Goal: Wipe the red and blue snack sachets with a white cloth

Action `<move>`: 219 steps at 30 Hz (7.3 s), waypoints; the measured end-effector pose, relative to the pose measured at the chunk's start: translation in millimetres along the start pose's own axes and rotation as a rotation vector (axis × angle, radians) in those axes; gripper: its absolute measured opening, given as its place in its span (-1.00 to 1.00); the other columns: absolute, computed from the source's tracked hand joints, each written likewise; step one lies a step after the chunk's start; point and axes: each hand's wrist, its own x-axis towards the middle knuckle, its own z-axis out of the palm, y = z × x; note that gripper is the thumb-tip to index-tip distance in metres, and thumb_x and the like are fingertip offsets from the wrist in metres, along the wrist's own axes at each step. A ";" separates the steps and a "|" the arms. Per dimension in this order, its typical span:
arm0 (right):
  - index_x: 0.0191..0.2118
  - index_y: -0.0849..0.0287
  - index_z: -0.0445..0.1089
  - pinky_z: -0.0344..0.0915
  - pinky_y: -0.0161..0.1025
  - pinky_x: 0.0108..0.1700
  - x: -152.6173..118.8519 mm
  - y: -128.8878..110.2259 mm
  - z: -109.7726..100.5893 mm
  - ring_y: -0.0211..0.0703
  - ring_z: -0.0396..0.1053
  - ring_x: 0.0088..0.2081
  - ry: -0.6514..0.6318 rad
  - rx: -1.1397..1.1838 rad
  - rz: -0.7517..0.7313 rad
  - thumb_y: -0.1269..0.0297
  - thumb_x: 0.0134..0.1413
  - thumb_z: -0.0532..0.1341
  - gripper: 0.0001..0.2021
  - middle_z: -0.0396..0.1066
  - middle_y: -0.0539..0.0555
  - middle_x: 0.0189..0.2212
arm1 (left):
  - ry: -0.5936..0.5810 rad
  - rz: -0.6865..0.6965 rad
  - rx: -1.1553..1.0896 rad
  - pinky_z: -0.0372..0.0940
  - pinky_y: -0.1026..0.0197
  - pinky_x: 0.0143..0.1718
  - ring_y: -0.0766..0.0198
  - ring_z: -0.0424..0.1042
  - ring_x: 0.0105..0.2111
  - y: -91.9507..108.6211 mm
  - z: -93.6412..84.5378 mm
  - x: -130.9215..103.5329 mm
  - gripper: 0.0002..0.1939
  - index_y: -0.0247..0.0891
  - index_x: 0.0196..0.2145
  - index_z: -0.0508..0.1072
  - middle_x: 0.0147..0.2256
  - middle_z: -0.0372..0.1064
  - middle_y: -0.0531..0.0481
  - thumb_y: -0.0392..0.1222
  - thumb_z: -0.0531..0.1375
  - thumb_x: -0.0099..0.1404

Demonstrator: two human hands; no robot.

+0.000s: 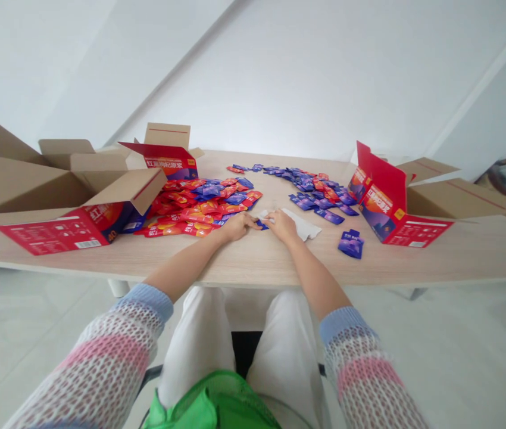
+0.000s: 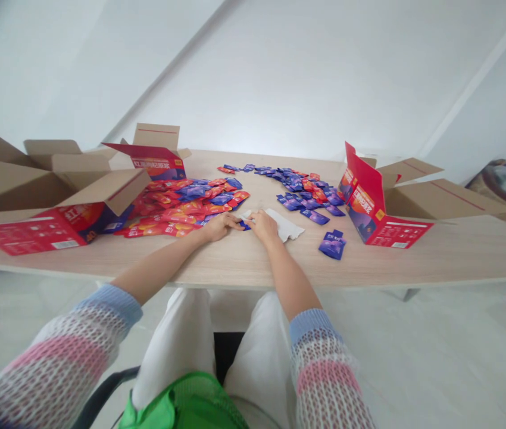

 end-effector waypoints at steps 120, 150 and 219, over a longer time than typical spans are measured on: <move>0.11 0.04 0.36 0.22 -0.22 -0.10 1.0 45.2 -0.4 -0.06 0.33 -0.12 0.227 0.010 0.212 0.15 0.29 -0.01 -0.62 0.33 0.16 -0.12 | -0.092 -0.091 0.270 0.23 0.23 0.02 0.26 0.36 -0.05 20.2 -13.2 5.8 -0.42 -0.01 -0.07 0.52 0.04 0.39 0.08 -0.54 0.08 0.05; 0.20 0.17 0.13 0.19 -0.21 -0.02 0.1 32.1 -0.4 -0.04 0.26 0.01 0.251 0.081 0.251 0.18 0.23 0.07 -0.55 0.27 0.19 0.05 | -0.099 -0.083 0.317 0.23 0.21 0.02 0.24 0.35 -0.05 20.9 -12.9 3.4 -0.46 -0.08 -0.07 0.52 0.02 0.41 0.03 -0.49 0.07 0.06; 0.11 0.07 0.36 0.23 -0.28 -0.11 -3.4 7.7 3.7 -0.15 0.31 -0.17 0.347 0.216 -0.121 0.05 0.28 -0.01 -0.58 0.32 0.11 -0.16 | 0.352 -0.989 -0.813 0.39 0.27 -0.44 0.29 0.46 -0.55 49.2 17.9 42.9 -0.84 -0.38 -0.28 0.45 -0.52 0.43 -0.03 -0.35 0.06 0.31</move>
